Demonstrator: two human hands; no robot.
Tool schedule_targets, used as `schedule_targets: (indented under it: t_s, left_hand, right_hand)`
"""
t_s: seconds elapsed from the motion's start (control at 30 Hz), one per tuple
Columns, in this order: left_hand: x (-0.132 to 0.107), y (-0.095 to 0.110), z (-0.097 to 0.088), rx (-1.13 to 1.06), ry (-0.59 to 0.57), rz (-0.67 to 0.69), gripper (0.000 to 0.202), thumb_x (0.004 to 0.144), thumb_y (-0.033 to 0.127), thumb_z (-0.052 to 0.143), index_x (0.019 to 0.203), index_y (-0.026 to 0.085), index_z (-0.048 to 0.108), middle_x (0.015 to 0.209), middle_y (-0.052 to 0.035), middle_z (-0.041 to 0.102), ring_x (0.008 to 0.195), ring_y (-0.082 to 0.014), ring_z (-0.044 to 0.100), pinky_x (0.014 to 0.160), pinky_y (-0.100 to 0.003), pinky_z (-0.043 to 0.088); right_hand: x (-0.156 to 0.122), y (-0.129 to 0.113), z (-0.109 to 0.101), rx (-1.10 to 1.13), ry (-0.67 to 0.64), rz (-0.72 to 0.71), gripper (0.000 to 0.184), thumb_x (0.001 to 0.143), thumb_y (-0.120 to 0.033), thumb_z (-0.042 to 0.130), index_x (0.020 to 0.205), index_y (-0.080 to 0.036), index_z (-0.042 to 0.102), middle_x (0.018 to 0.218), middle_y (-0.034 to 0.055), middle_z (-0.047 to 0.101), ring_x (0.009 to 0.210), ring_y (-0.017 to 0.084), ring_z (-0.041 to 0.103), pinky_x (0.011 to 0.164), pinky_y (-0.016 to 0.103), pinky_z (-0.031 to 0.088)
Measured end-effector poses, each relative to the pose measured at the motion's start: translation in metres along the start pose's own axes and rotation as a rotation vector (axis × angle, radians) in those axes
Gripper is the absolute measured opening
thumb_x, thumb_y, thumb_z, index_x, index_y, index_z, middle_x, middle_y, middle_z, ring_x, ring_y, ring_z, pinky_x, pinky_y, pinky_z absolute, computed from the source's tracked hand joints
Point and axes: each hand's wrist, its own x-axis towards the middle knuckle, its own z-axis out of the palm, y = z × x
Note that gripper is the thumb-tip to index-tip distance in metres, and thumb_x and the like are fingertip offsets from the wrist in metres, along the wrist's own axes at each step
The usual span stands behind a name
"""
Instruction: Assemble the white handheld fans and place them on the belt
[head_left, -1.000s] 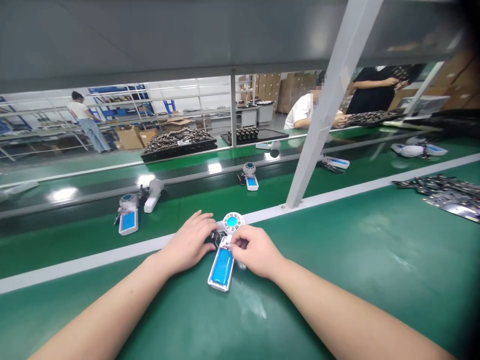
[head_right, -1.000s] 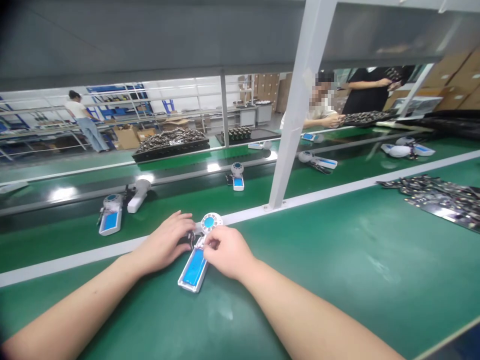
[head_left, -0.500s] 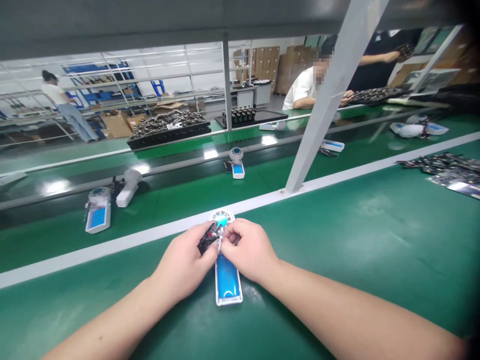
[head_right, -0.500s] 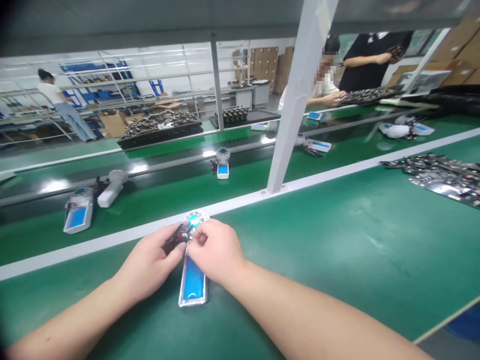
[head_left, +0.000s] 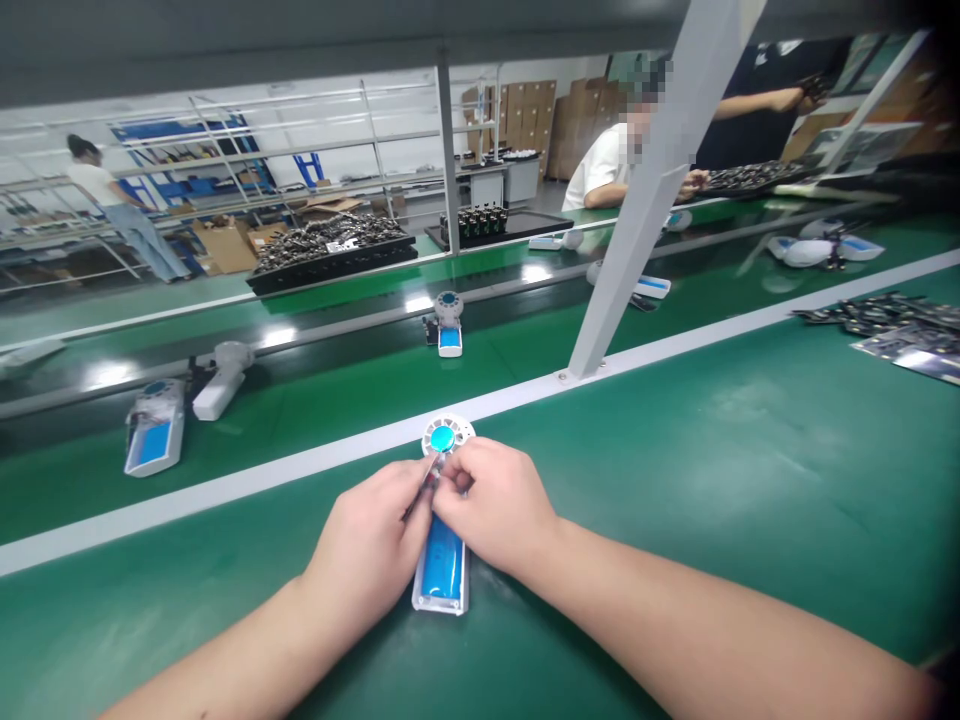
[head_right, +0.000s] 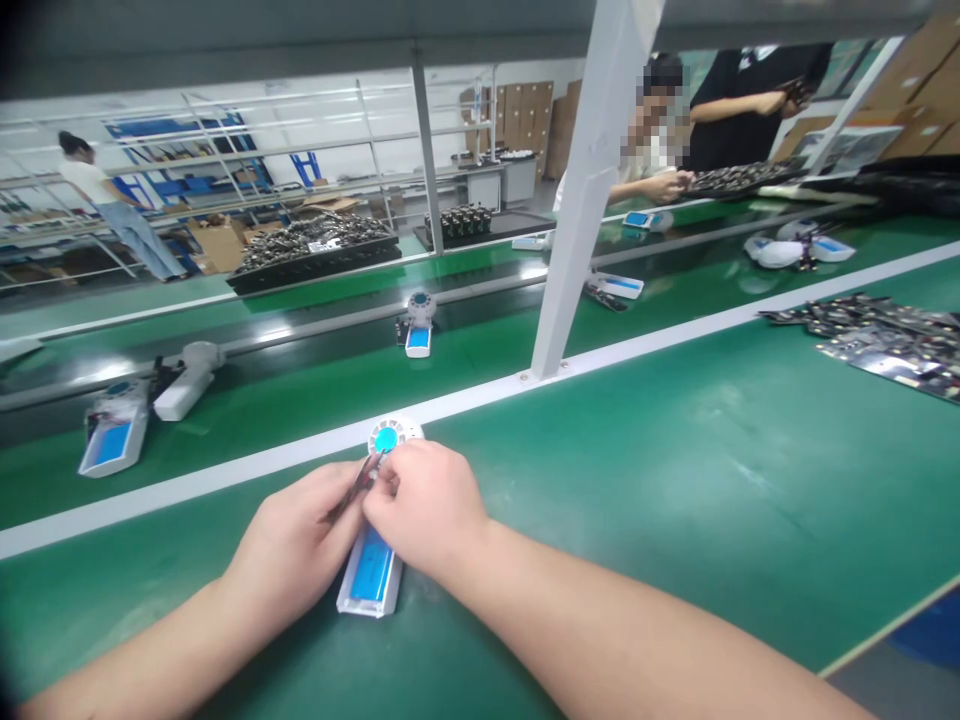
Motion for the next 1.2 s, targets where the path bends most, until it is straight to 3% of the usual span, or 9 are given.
schedule_targets:
  t_s: [0.27, 0.5, 0.63, 0.73, 0.83, 0.9, 0.97, 1.1, 1.2]
  left_hand:
    - [0.0, -0.005, -0.004, 0.142, 0.019, 0.225, 0.04, 0.095, 0.018, 0.042, 0.132, 0.023, 0.055, 0.106, -0.0078, 0.07, 0.089, -0.0183, 0.067, 0.078, -0.031, 0.059]
    - [0.002, -0.01, -0.01, 0.013, -0.028, 0.208, 0.041, 0.093, 0.017, 0.044, 0.131, 0.025, 0.056, 0.098, -0.0063, 0.068, 0.085, -0.0162, 0.066, 0.073, -0.027, 0.057]
    - [0.002, -0.006, -0.011, -0.061, -0.035, 0.197, 0.041, 0.092, 0.017, 0.043, 0.129, 0.026, 0.058, 0.098, -0.0059, 0.068, 0.084, -0.016, 0.065, 0.073, -0.028, 0.056]
    - [0.005, -0.007, -0.011, -0.128, -0.066, 0.096, 0.037, 0.091, 0.019, 0.044, 0.121, 0.026, 0.065, 0.097, -0.005, 0.07, 0.085, -0.0162, 0.066, 0.075, -0.028, 0.056]
    - [0.015, -0.029, -0.017, -0.154, -0.052, -0.187, 0.029, 0.087, 0.024, 0.052, 0.111, 0.025, 0.069, 0.1, -0.0026, 0.072, 0.09, -0.0172, 0.067, 0.081, -0.028, 0.056]
    - [0.029, -0.057, -0.029, -0.027, 0.007, -0.396, 0.03, 0.084, 0.029, 0.055, 0.11, 0.023, 0.069, 0.1, -0.0025, 0.073, 0.088, -0.0188, 0.069, 0.08, -0.028, 0.056]
    - [0.048, -0.086, -0.047, 0.176, 0.079, -0.505, 0.036, 0.084, 0.033, 0.054, 0.116, 0.019, 0.066, 0.103, -0.0072, 0.073, 0.092, -0.0242, 0.069, 0.081, -0.034, 0.056]
    - [0.089, -0.118, -0.066, 0.434, 0.189, -0.462, 0.045, 0.084, 0.032, 0.053, 0.124, 0.011, 0.06, 0.13, -0.0203, 0.058, 0.122, -0.0402, 0.05, 0.101, -0.053, 0.041]
    - [0.111, -0.118, -0.045, 0.486, 0.105, -0.359, 0.032, 0.087, 0.028, 0.055, 0.115, 0.017, 0.066, 0.125, -0.0147, 0.061, 0.121, -0.0349, 0.051, 0.103, -0.049, 0.04]
  right_hand:
    - [-0.003, 0.005, 0.0, -0.068, -0.018, -0.143, 0.017, 0.077, -0.015, 0.055, 0.06, -0.019, 0.056, 0.065, 0.0002, 0.059, 0.064, 0.014, 0.053, 0.062, 0.027, 0.038]
    - [-0.001, 0.01, 0.0, -0.059, -0.063, -0.265, 0.02, 0.082, -0.015, 0.054, 0.062, -0.018, 0.058, 0.067, 0.0005, 0.06, 0.065, 0.014, 0.054, 0.064, 0.026, 0.039]
    - [-0.002, 0.008, 0.0, -0.054, -0.057, -0.265, 0.02, 0.082, -0.015, 0.054, 0.062, -0.018, 0.056, 0.067, 0.0011, 0.06, 0.064, 0.014, 0.053, 0.064, 0.025, 0.039]
    - [0.001, 0.004, 0.001, -0.043, -0.056, -0.209, 0.019, 0.081, -0.015, 0.055, 0.063, -0.018, 0.057, 0.068, 0.0013, 0.061, 0.064, 0.014, 0.054, 0.063, 0.026, 0.039]
    - [0.007, 0.003, 0.003, 0.015, -0.042, -0.111, 0.009, 0.081, -0.017, 0.058, 0.077, -0.019, 0.066, 0.077, 0.0023, 0.066, 0.073, 0.017, 0.06, 0.069, 0.027, 0.043]
    - [0.011, 0.005, 0.003, 0.056, -0.009, -0.062, 0.013, 0.081, -0.02, 0.06, 0.09, -0.019, 0.069, 0.085, 0.0033, 0.069, 0.081, 0.019, 0.062, 0.076, 0.029, 0.046]
    - [0.014, 0.009, 0.003, 0.073, 0.018, -0.038, 0.018, 0.081, -0.021, 0.06, 0.097, -0.019, 0.069, 0.089, 0.0042, 0.069, 0.085, 0.019, 0.063, 0.078, 0.031, 0.047]
    - [0.015, 0.013, 0.003, 0.085, 0.025, -0.072, 0.02, 0.082, -0.018, 0.057, 0.099, -0.018, 0.069, 0.089, 0.0046, 0.068, 0.085, 0.019, 0.062, 0.078, 0.031, 0.048]
    - [0.012, 0.014, 0.002, 0.073, 0.005, -0.085, 0.02, 0.082, -0.017, 0.057, 0.097, -0.018, 0.07, 0.087, 0.004, 0.068, 0.082, 0.019, 0.062, 0.076, 0.031, 0.047]
